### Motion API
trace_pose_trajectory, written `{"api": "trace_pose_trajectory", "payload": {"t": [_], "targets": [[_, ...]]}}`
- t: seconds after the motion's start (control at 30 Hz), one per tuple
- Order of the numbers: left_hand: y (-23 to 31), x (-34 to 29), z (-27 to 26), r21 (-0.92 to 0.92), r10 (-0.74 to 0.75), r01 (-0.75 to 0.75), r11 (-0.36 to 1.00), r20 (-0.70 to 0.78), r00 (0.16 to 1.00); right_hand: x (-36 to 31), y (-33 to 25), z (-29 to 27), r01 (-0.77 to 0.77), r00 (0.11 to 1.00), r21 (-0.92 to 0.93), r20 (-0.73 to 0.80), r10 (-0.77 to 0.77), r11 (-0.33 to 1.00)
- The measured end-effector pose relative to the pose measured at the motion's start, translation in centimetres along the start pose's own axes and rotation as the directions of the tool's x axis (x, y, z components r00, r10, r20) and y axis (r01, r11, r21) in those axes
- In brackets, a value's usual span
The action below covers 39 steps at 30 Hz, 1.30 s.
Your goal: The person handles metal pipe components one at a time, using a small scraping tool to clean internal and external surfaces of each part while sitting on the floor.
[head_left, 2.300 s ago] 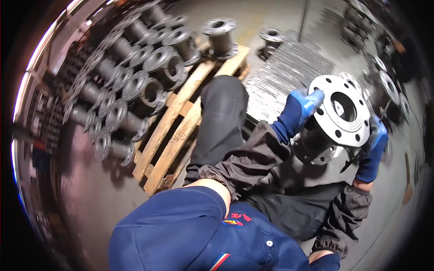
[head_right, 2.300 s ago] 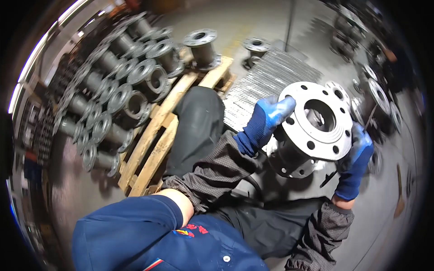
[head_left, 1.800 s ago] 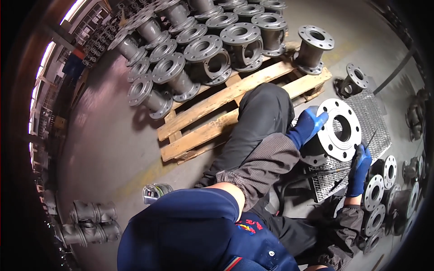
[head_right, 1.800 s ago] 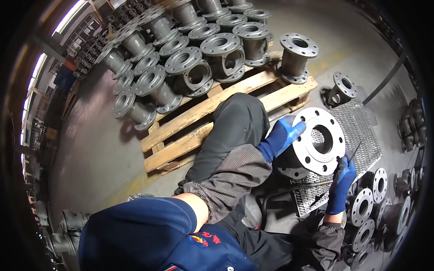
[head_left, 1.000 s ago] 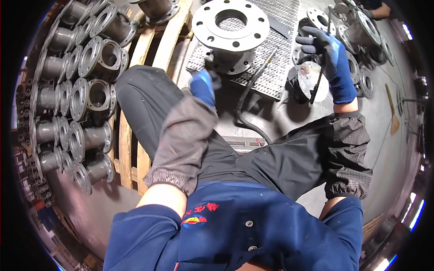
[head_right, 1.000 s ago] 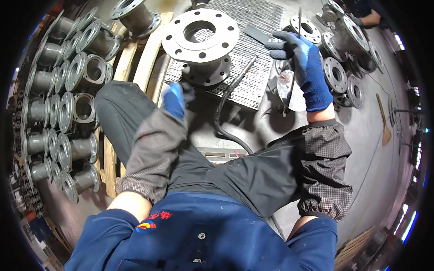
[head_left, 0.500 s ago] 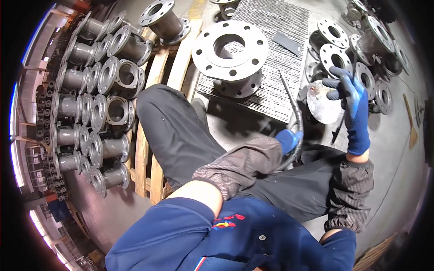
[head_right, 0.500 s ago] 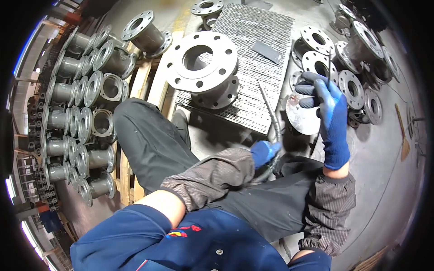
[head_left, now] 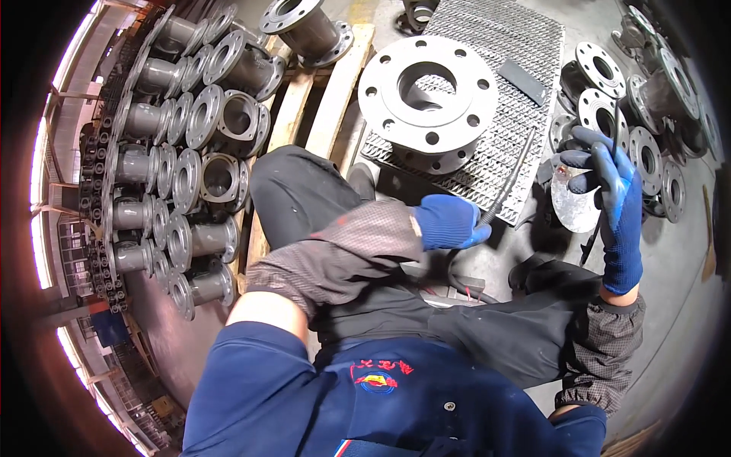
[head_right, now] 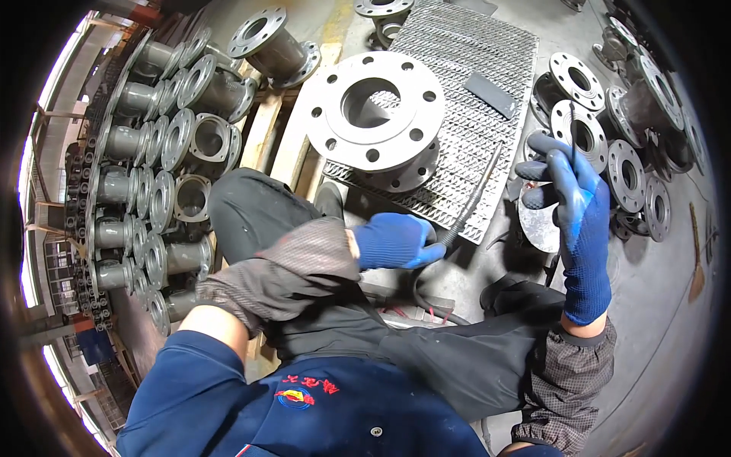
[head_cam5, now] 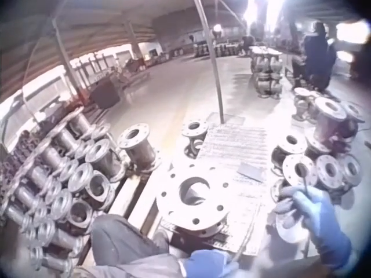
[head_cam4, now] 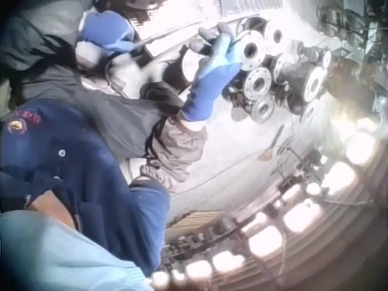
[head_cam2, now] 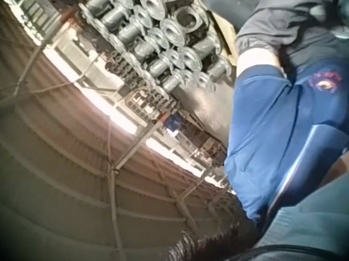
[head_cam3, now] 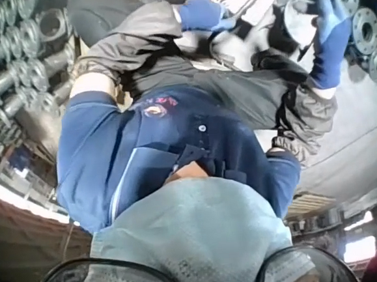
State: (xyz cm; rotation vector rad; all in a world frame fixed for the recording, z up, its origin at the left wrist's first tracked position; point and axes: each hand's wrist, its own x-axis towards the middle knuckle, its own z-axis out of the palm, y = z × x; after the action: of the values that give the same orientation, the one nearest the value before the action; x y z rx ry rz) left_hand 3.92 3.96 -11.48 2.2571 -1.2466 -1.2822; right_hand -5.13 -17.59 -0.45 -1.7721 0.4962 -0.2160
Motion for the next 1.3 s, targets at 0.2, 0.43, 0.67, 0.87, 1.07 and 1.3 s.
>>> {"api": "trace_pose_trajectory", "payload": {"t": [0.2, 0.43, 0.67, 0.87, 1.07, 1.3], "targets": [[0.1, -8.8, -9.4, -0.253, 0.33, -0.508, 0.823, -0.516, 0.79, 2.5, 3.1, 1.0, 0.106, 0.99, -0.024, 0.094, -0.104, 0.994], [-10.6, -7.9, -17.6, -0.336, -0.221, -0.176, 0.925, -0.854, 0.471, 4.7, 1.0, 4.6, 0.052, 0.998, 0.027, 0.023, -0.053, 0.998], [-13.3, -1.6, -15.1, -0.633, -0.114, -0.393, 0.667, -0.608, 0.786, 5.9, 0.6, 6.0, -0.073, 0.997, 0.019, 0.015, 0.072, 0.997], [-7.3, -1.1, -14.4, -0.629, -0.24, -0.346, 0.696, -0.658, 0.714, 6.6, 2.1, 4.3, 0.006, 1.0, -0.019, -0.018, -0.006, 1.0], [0.8, -0.6, -14.2, -0.602, -0.098, -0.445, 0.663, -0.659, 0.746, 8.7, 6.5, 1.7, 0.085, 0.984, -0.582, -0.081, -0.162, 0.809], [2.7, -0.6, -13.5, -0.458, 0.117, -0.501, 0.734, -0.641, 0.759, 9.6, 7.1, 0.1, 0.41, 0.868, -0.61, 0.034, -0.495, 0.678]]}}
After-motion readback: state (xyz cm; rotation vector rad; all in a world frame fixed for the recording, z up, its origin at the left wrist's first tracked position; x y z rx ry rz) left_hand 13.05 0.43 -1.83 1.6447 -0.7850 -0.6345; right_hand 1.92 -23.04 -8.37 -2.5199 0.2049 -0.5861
